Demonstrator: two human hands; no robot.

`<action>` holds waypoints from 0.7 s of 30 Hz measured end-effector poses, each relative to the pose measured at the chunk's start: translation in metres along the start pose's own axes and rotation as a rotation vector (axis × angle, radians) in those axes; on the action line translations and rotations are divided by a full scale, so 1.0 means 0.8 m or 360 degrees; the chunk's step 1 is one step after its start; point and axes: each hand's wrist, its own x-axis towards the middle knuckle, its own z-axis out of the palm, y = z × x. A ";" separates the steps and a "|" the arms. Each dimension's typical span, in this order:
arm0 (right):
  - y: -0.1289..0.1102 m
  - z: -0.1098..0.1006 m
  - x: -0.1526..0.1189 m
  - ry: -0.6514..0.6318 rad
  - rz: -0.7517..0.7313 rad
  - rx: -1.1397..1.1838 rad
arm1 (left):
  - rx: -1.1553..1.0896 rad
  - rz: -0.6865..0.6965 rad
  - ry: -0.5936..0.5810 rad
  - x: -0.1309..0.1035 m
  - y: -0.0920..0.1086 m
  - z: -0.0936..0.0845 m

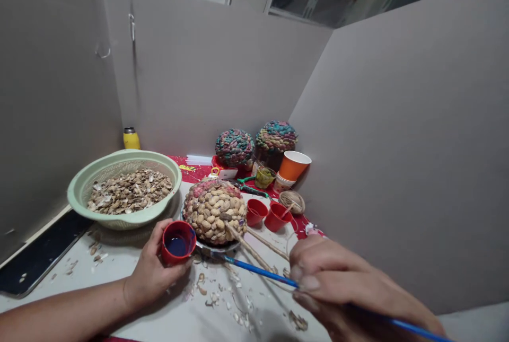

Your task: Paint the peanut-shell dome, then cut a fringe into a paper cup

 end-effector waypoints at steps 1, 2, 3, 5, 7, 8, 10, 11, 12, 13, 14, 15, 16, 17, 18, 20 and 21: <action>-0.002 0.003 0.000 -0.0099 -0.0011 -0.0020 | 0.0005 0.0014 -0.0009 -0.002 0.000 0.000; -0.004 0.006 0.001 -0.0194 -0.0024 -0.0048 | 0.0011 0.0033 -0.0019 -0.004 -0.001 0.000; -0.006 0.010 0.003 -0.0289 -0.0043 -0.0081 | 0.0017 0.0058 -0.0028 -0.006 -0.002 0.000; -0.005 0.019 0.004 -0.0458 -0.0076 -0.0138 | 0.0027 0.0119 -0.0046 -0.010 -0.005 0.000; -0.001 0.028 0.001 -0.0599 -0.0101 -0.0193 | 0.0028 0.0193 -0.0068 -0.015 -0.007 0.001; 0.002 0.032 -0.002 -0.0644 -0.0118 -0.0215 | 0.0026 0.0232 -0.0082 -0.018 -0.008 0.001; 0.009 0.040 -0.009 -0.0710 -0.0155 -0.0261 | 0.0016 0.0306 -0.0107 -0.022 -0.009 0.003; 0.011 0.042 -0.012 -0.0730 -0.0192 -0.0292 | 0.0008 0.0338 -0.0115 -0.024 -0.009 0.004; 0.012 0.043 -0.013 -0.0747 -0.0252 -0.0334 | 0.0002 0.0364 -0.0120 -0.026 -0.010 0.004; 0.013 0.043 -0.013 -0.0762 -0.0332 -0.0386 | 0.0004 0.0383 -0.0122 -0.027 -0.009 0.005; 0.012 0.042 -0.012 -0.0767 -0.0415 -0.0444 | 0.0016 0.0396 -0.0122 -0.028 -0.009 0.005; 0.010 0.041 -0.011 -0.0774 -0.0501 -0.0497 | 0.0034 0.0396 -0.0126 -0.029 -0.007 0.005; 0.008 0.040 -0.009 -0.0776 -0.0561 -0.0544 | 0.0053 0.0386 -0.0136 -0.029 -0.005 0.006; 0.006 0.039 -0.009 -0.0764 -0.0596 -0.0577 | 0.0069 0.0362 -0.0151 -0.029 -0.002 0.005; 0.004 0.040 -0.009 -0.0768 -0.0614 -0.0599 | 0.0075 0.0325 -0.0169 -0.028 0.001 0.005; 0.004 0.046 -0.013 -0.0742 -0.0647 -0.0625 | 0.0041 0.0239 -0.0223 -0.026 0.008 0.004; 0.006 0.051 -0.016 -0.0747 -0.0666 -0.0653 | 0.0007 0.0198 -0.0253 -0.025 0.011 0.003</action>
